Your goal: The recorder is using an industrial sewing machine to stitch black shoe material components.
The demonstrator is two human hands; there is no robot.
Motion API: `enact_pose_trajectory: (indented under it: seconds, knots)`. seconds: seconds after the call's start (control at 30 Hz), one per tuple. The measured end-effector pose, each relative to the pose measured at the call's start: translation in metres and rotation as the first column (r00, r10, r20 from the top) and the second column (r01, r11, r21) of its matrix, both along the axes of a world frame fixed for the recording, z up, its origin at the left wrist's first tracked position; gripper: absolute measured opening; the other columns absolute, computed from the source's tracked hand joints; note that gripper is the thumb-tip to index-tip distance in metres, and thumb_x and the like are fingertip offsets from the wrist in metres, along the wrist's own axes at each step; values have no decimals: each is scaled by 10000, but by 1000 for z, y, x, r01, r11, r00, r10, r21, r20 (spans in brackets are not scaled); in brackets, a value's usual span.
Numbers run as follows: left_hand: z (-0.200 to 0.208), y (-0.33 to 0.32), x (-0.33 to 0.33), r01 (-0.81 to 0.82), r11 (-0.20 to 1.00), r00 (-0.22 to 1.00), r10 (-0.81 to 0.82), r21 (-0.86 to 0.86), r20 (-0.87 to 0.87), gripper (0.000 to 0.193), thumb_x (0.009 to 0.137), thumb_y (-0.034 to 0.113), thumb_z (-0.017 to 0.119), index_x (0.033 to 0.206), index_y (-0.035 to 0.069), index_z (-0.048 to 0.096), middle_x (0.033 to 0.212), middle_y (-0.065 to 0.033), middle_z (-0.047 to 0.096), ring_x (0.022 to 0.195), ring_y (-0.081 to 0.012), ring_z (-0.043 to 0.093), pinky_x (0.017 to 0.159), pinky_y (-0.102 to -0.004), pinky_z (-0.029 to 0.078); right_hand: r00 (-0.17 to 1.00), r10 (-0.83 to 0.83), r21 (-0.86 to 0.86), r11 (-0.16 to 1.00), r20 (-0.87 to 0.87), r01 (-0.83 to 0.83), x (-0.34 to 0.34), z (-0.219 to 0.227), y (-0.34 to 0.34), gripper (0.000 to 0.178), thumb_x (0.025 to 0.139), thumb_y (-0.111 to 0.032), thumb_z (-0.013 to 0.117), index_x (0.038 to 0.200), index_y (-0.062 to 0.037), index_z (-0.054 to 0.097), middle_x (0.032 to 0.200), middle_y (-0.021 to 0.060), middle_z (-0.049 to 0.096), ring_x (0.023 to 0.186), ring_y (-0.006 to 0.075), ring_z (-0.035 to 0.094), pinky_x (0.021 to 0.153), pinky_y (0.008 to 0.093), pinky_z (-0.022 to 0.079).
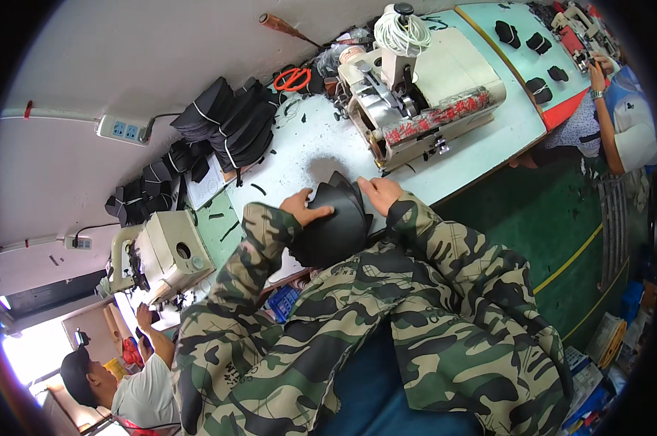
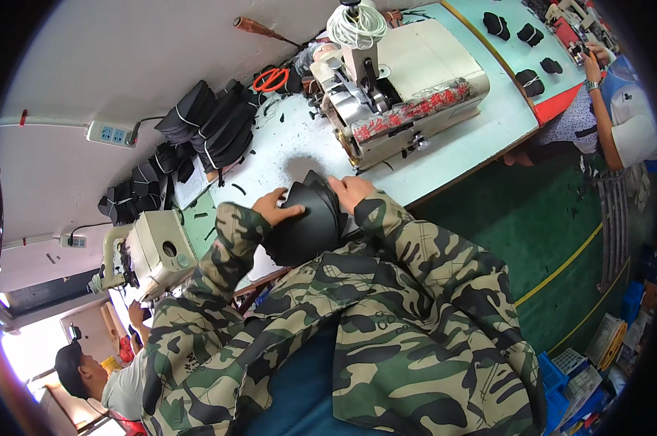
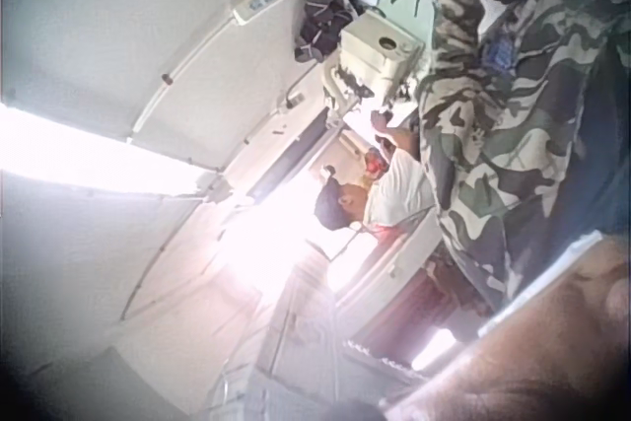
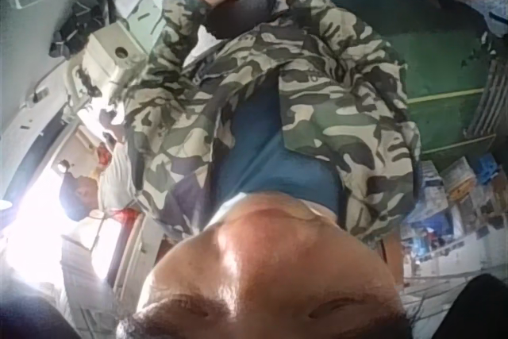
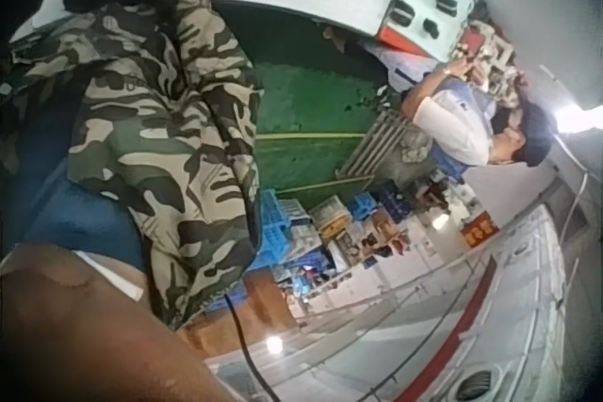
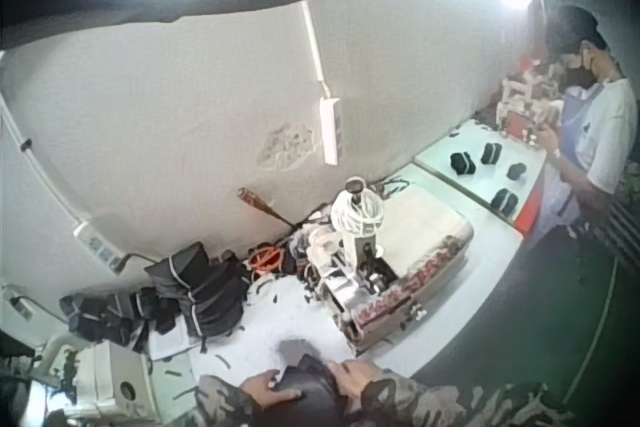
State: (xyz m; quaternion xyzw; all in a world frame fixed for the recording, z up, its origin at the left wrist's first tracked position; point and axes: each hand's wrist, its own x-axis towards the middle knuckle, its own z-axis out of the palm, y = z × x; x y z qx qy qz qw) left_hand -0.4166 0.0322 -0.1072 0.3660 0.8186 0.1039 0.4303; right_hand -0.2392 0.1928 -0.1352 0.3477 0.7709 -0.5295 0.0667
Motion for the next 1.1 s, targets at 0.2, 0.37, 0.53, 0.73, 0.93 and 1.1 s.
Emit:
enact_pose_trajectory:
  seconds: [0.2,0.37,0.53,0.73,0.93,1.1]
  knots:
    - [24,19,4,355,935,927,-349,-20,139,895,594,615,704,1184,-31,519,1050,-245,595,968,-353,590,861,-391,453,971,72,-108,989,-228,-98,13,-7,-30,616,821,-546,541,1005,40,595,955,247,610,927,375,590,795,419,453]
    - [10,12,-2,121,990,970,-135,77,205,874,620,586,710,1195,-37,494,1027,-219,611,957,-320,603,853,-362,459,995,73,-254,966,63,-55,42,-9,-3,523,831,-407,598,1075,55,576,959,200,630,849,309,635,688,372,512]
    - [-1,15,3,102,994,978,-109,48,179,831,627,553,726,1179,-28,506,1027,-202,618,944,-306,610,848,-355,462,985,9,-681,724,172,112,42,-22,-10,360,843,-223,598,1087,41,578,949,144,643,781,222,662,560,280,534]
    - [11,15,4,11,999,957,-20,33,289,794,629,481,757,1190,-20,500,1033,-186,622,951,-281,612,855,-342,464,1000,-24,-339,941,4,24,32,-28,-17,194,803,-187,611,859,-12,674,711,100,666,670,182,660,572,326,516]
    - [7,15,8,81,989,952,-114,126,283,833,623,455,771,1228,-24,456,1030,-182,620,947,-278,610,853,-338,461,982,-53,153,985,-179,81,-12,-40,-15,186,796,-199,569,854,-59,677,768,157,654,739,329,637,679,367,502]
    - [-11,5,0,44,992,961,-75,120,264,855,601,477,772,1199,-50,465,1003,-199,620,935,-296,611,838,-345,462,999,47,49,998,-15,-46,6,-35,2,398,878,-357,469,864,-13,667,751,193,642,748,312,636,666,369,495]
